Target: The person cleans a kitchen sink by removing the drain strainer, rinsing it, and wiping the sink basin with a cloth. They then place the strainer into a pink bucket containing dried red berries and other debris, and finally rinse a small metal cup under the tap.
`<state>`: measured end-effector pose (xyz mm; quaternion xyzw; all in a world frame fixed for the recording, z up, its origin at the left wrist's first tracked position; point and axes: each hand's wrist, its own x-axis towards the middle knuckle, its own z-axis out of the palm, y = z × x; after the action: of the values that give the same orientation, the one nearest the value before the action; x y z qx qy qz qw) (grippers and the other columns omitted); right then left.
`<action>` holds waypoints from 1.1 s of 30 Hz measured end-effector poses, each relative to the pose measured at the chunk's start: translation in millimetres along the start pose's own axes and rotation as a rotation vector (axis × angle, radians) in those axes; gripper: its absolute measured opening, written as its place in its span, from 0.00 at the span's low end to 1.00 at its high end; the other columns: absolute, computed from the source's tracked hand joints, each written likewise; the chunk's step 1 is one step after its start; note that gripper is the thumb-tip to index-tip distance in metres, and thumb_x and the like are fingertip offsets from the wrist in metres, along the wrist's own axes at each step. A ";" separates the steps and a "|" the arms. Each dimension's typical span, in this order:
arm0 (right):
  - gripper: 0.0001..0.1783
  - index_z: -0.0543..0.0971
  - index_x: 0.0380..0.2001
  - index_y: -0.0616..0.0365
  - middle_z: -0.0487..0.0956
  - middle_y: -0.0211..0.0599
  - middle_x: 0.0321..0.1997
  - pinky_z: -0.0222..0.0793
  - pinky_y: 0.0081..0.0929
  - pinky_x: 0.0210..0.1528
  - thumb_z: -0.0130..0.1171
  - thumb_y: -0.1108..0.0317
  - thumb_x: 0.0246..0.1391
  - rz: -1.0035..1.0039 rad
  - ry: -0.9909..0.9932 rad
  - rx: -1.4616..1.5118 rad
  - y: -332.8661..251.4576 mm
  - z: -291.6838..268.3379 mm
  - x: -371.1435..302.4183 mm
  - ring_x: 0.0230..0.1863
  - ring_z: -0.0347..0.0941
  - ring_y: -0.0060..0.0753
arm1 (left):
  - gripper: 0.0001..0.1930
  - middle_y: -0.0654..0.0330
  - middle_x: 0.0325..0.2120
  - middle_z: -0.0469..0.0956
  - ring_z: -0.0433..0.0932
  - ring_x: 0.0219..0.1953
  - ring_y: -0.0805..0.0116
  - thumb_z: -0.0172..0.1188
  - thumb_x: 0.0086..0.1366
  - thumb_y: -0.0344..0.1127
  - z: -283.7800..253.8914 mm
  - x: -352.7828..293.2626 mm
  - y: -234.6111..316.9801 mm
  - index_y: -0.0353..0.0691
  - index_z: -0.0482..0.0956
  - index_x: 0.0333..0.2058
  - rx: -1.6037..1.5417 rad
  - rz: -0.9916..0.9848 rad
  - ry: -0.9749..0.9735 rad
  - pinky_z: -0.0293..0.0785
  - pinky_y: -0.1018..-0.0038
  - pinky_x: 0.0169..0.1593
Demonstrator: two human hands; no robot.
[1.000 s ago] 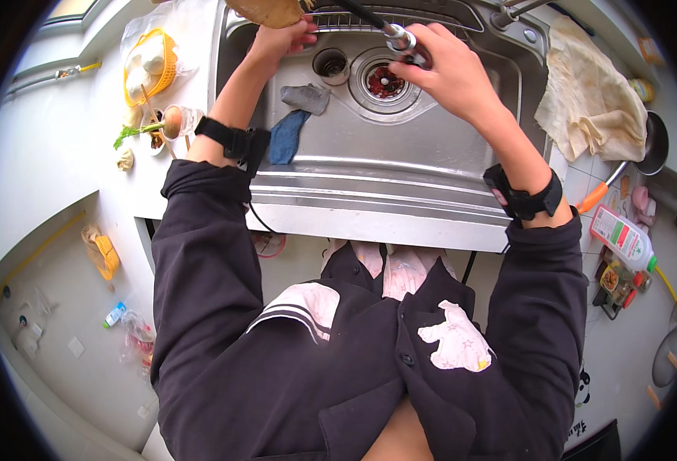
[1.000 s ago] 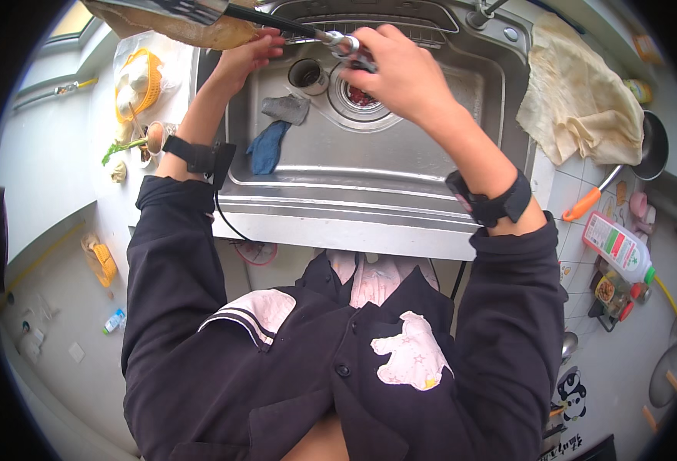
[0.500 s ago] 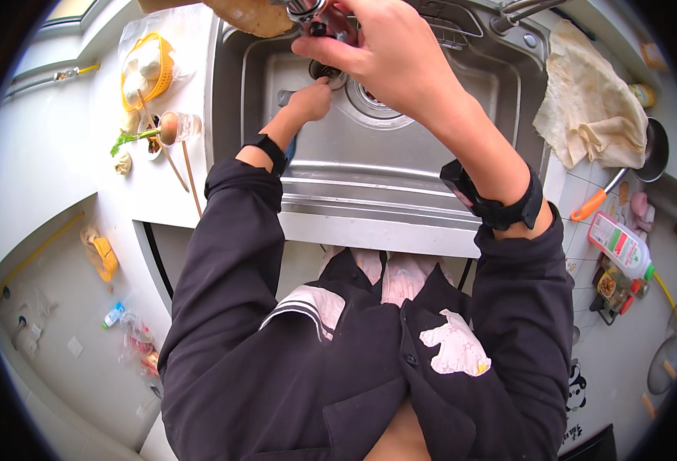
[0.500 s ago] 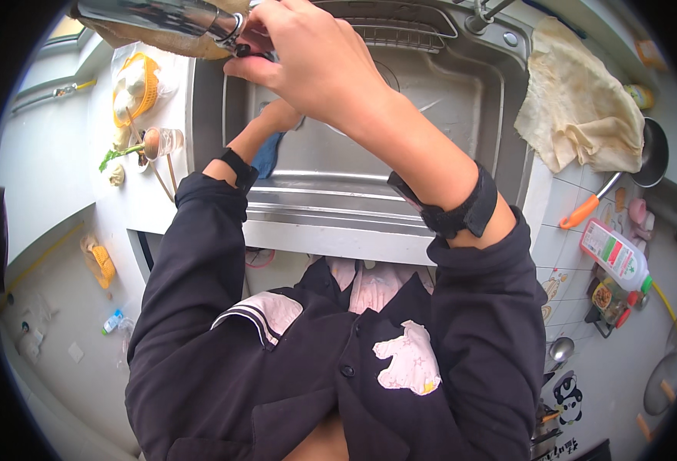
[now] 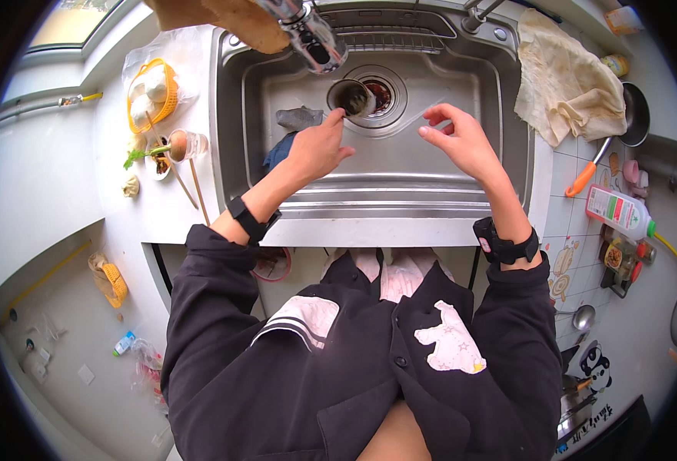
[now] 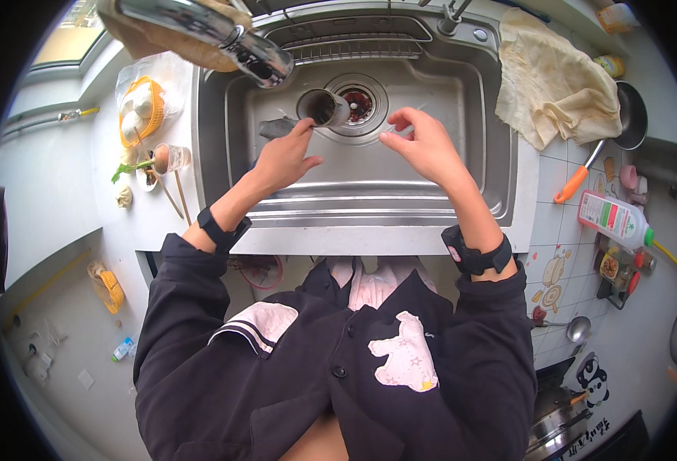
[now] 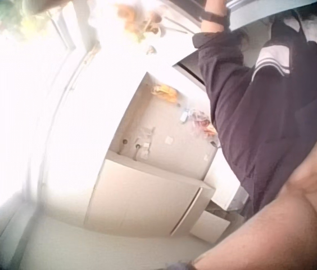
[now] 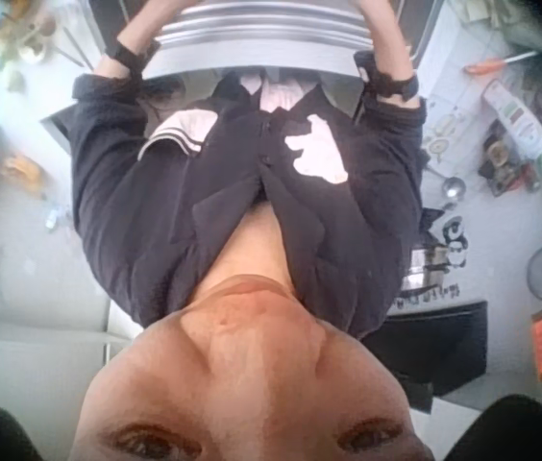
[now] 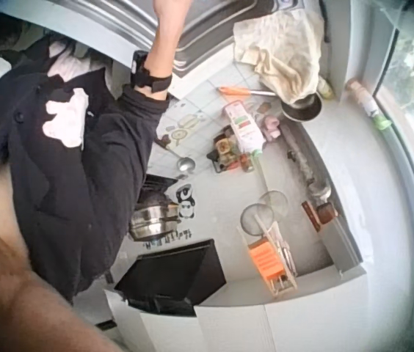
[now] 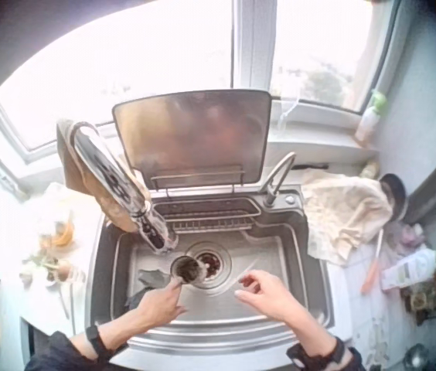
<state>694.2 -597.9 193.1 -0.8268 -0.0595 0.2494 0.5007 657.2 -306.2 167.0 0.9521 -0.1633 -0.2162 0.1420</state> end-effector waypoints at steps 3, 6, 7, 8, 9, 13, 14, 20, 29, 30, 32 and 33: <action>0.30 0.76 0.54 0.60 0.78 0.43 0.50 0.74 0.31 0.44 0.71 0.59 0.50 0.001 0.047 -0.068 5.7 9.0 -10.3 0.37 0.76 0.33 | 0.29 0.53 0.62 0.64 0.81 0.39 0.41 0.65 0.62 0.44 -3.1 -3.7 20.4 0.27 0.68 0.53 -0.015 0.071 -0.085 0.77 0.52 0.43; 0.45 0.67 0.66 0.48 0.69 0.47 0.63 0.75 0.38 0.52 0.75 0.63 0.43 -0.079 0.103 -0.266 3.5 19.1 -17.4 0.51 0.74 0.43 | 0.27 0.54 0.60 0.66 0.81 0.37 0.44 0.66 0.61 0.43 -0.5 1.2 48.3 0.27 0.69 0.50 -0.070 0.207 -0.042 0.77 0.53 0.41; 0.49 0.64 0.68 0.45 0.66 0.48 0.65 0.74 0.40 0.54 0.76 0.64 0.42 -0.156 0.141 -0.377 2.4 23.4 -19.4 0.54 0.73 0.47 | 0.25 0.54 0.58 0.67 0.81 0.37 0.44 0.66 0.61 0.42 0.4 4.4 57.3 0.28 0.70 0.48 -0.051 0.241 -0.055 0.77 0.53 0.41; 0.52 0.62 0.70 0.42 0.64 0.49 0.67 0.74 0.42 0.56 0.76 0.64 0.40 -0.221 0.164 -0.495 1.6 26.8 -21.1 0.57 0.71 0.50 | 0.24 0.55 0.57 0.68 0.81 0.37 0.45 0.67 0.61 0.42 1.1 7.7 66.1 0.29 0.71 0.47 -0.036 0.271 -0.069 0.77 0.53 0.41; 0.58 0.57 0.72 0.36 0.58 0.50 0.71 0.74 0.46 0.58 0.77 0.66 0.38 -0.195 0.128 -0.531 1.1 28.2 -22.1 0.62 0.67 0.57 | 0.23 0.55 0.55 0.69 0.81 0.37 0.46 0.67 0.61 0.41 1.7 10.5 74.4 0.29 0.72 0.45 -0.021 0.299 -0.082 0.77 0.54 0.40; 0.54 0.60 0.69 0.40 0.65 0.50 0.64 0.76 0.48 0.54 0.77 0.66 0.38 -0.107 0.132 -0.665 6.3 26.4 -21.6 0.59 0.70 0.57 | 0.18 0.57 0.47 0.70 0.80 0.38 0.48 0.66 0.61 0.40 4.4 21.3 101.1 0.32 0.74 0.42 -0.078 0.447 -0.109 0.77 0.54 0.40; 0.53 0.61 0.68 0.42 0.67 0.50 0.62 0.77 0.48 0.52 0.77 0.65 0.37 -0.082 0.112 -0.674 9.7 22.5 -18.8 0.57 0.72 0.58 | 0.19 0.57 0.49 0.70 0.80 0.39 0.49 0.66 0.61 0.40 4.7 25.4 104.1 0.32 0.74 0.43 -0.063 0.433 -0.127 0.78 0.54 0.40; 0.45 0.62 0.59 0.50 0.72 0.52 0.53 0.79 0.50 0.44 0.76 0.63 0.38 0.029 0.079 -0.740 53.2 -9.4 21.4 0.45 0.80 0.62 | 0.25 0.59 0.65 0.63 0.81 0.46 0.51 0.65 0.62 0.39 28.2 54.6 92.0 0.34 0.73 0.54 -0.162 0.362 -0.117 0.78 0.57 0.49; 0.42 0.61 0.59 0.52 0.70 0.55 0.55 0.81 0.50 0.41 0.75 0.62 0.43 0.141 0.174 -0.839 135.1 -41.3 126.5 0.44 0.81 0.64 | 0.30 0.39 0.53 0.74 0.74 0.56 0.40 0.59 0.64 0.36 84.4 152.1 -54.4 0.38 0.66 0.64 -0.147 -0.212 -0.194 0.73 0.55 0.58; 0.43 0.61 0.59 0.52 0.70 0.56 0.55 0.81 0.50 0.41 0.75 0.62 0.44 0.132 0.172 -0.836 140.1 -42.4 132.8 0.44 0.81 0.64 | 0.30 0.37 0.52 0.74 0.74 0.55 0.39 0.59 0.64 0.35 94.5 161.5 -66.1 0.38 0.66 0.64 -0.142 -0.246 -0.191 0.72 0.54 0.58; 0.43 0.61 0.60 0.52 0.70 0.56 0.55 0.81 0.50 0.40 0.74 0.63 0.44 0.116 0.178 -0.828 147.2 -42.5 140.5 0.43 0.81 0.64 | 0.31 0.35 0.50 0.75 0.74 0.54 0.37 0.58 0.62 0.34 116.5 178.4 -81.4 0.37 0.65 0.65 -0.211 -0.251 -0.091 0.72 0.53 0.57; 0.44 0.61 0.61 0.52 0.70 0.56 0.55 0.81 0.50 0.39 0.74 0.63 0.44 0.108 0.178 -0.826 149.6 -43.1 142.2 0.43 0.81 0.64 | 0.31 0.33 0.49 0.75 0.74 0.53 0.36 0.58 0.62 0.33 127.0 188.4 -86.5 0.37 0.65 0.65 -0.250 -0.257 -0.039 0.72 0.53 0.57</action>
<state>815.5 -656.4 30.8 -0.9782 -0.0672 0.1580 0.1168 781.4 -323.3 -41.3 0.9356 -0.0148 -0.2699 0.2273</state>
